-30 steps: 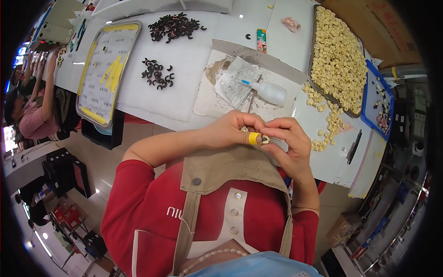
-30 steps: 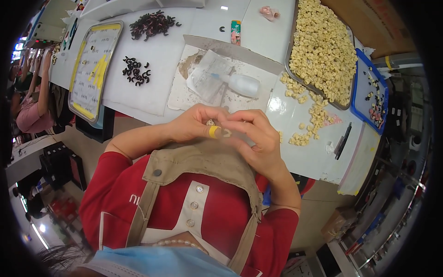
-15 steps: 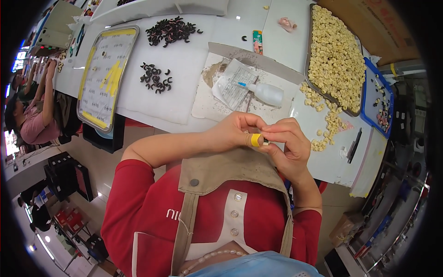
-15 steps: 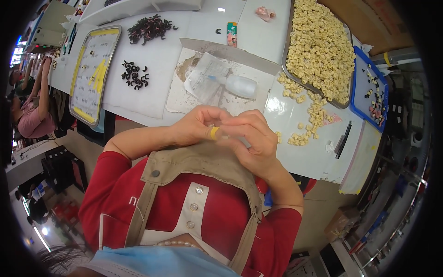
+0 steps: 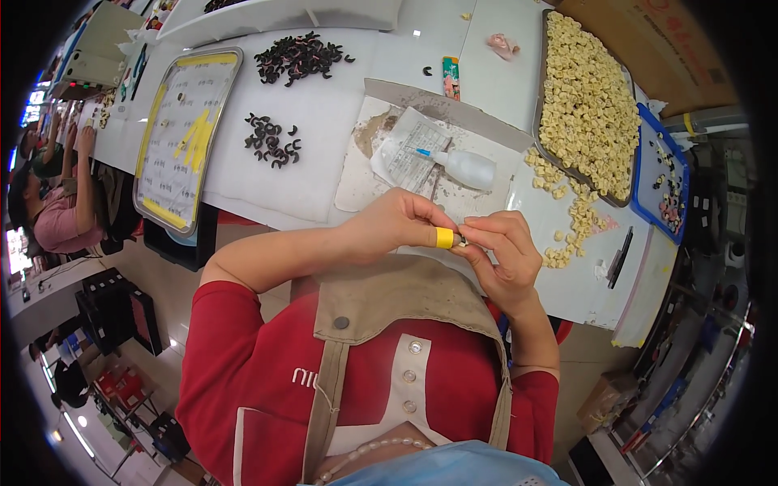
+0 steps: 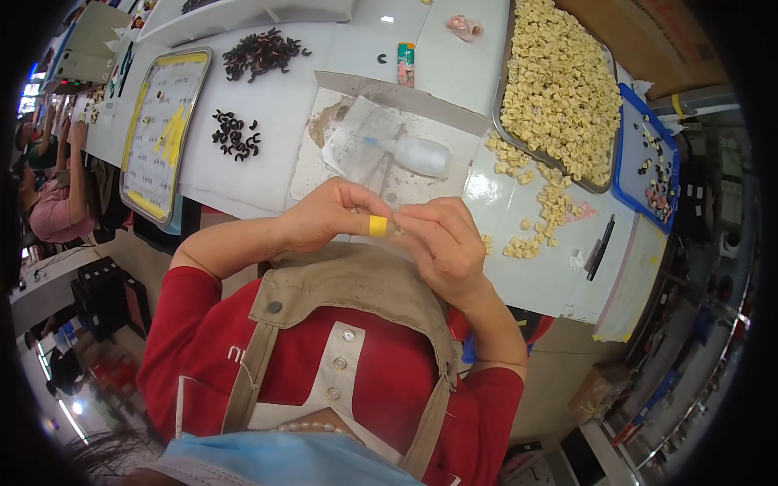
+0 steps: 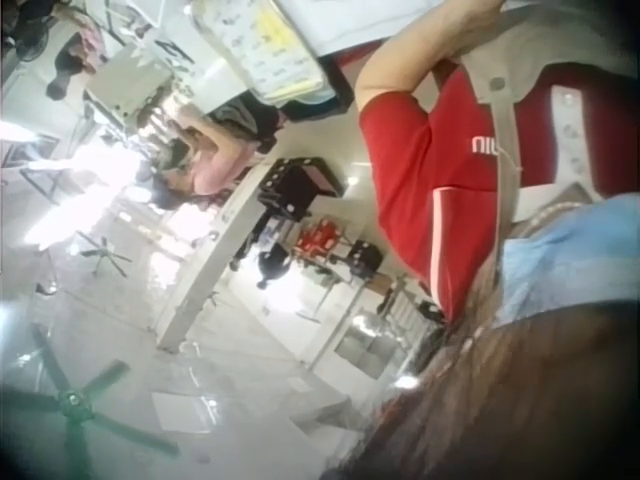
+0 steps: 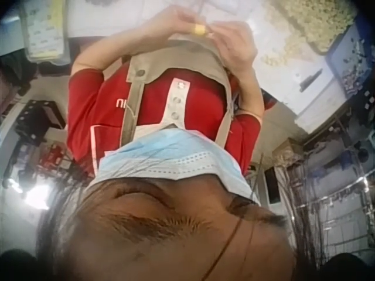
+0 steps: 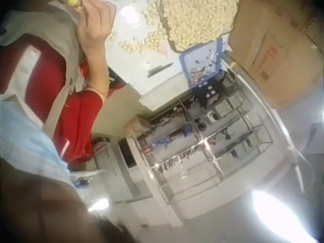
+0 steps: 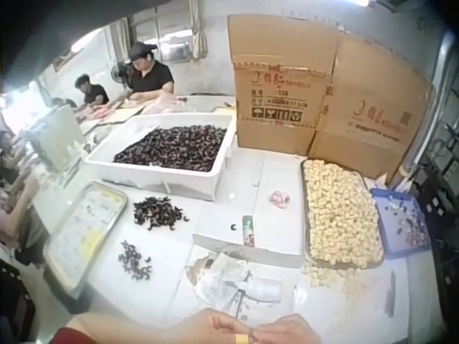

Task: Assembling small plastic toy eye components by applying glue from a bottle and joining two pieces together.

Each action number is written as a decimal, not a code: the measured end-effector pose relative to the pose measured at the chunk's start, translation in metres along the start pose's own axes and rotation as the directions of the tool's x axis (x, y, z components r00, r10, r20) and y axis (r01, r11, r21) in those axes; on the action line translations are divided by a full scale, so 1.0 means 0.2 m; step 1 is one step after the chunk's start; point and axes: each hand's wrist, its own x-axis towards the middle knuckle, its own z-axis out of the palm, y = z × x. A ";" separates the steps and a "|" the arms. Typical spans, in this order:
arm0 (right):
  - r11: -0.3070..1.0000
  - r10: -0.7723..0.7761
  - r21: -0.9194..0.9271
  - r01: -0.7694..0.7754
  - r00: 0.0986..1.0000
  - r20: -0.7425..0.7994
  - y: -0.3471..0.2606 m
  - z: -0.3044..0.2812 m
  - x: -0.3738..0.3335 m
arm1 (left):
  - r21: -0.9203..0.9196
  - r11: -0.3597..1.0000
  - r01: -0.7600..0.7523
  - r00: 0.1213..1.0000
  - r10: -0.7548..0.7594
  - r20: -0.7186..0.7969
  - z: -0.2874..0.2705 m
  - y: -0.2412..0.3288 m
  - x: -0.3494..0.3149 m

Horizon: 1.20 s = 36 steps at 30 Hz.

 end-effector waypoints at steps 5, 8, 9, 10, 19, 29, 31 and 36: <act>1.000 -0.008 0.002 0.008 1.000 0.020 0.00 0.00 0.00 | -0.022 1.000 0.010 1.000 -0.009 0.014 0.00 -0.01 0.01; 1.000 -0.023 0.020 0.023 0.999 0.038 -0.01 0.00 0.00 | -0.013 0.999 0.041 0.999 -0.041 0.016 0.00 -0.01 0.00; 0.999 -0.020 0.030 0.019 0.999 0.032 -0.01 -0.01 0.01 | -0.023 0.999 0.029 0.999 -0.029 0.018 0.00 -0.01 0.00; 0.999 -0.016 0.040 0.015 1.000 0.026 -0.01 -0.01 0.01 | -0.033 0.999 0.017 1.000 -0.016 0.020 0.01 -0.02 0.00; 0.999 -0.009 0.039 0.009 1.000 -0.003 0.00 0.00 0.00 | -0.066 0.997 -0.029 0.999 0.032 0.036 0.02 0.01 -0.02; 0.991 0.041 0.128 -0.046 0.998 0.042 0.00 0.00 0.02 | -0.035 0.999 -0.015 1.000 0.015 0.015 0.01 0.00 -0.03; 0.978 0.104 0.180 -0.103 0.995 0.006 0.00 0.01 0.01 | -0.050 0.998 -0.040 0.999 0.040 -0.011 0.02 0.01 -0.03; 0.975 0.119 0.185 -0.124 0.992 0.039 -0.01 0.00 0.00 | 0.005 1.000 -0.024 0.999 0.024 -0.044 0.01 -0.01 -0.03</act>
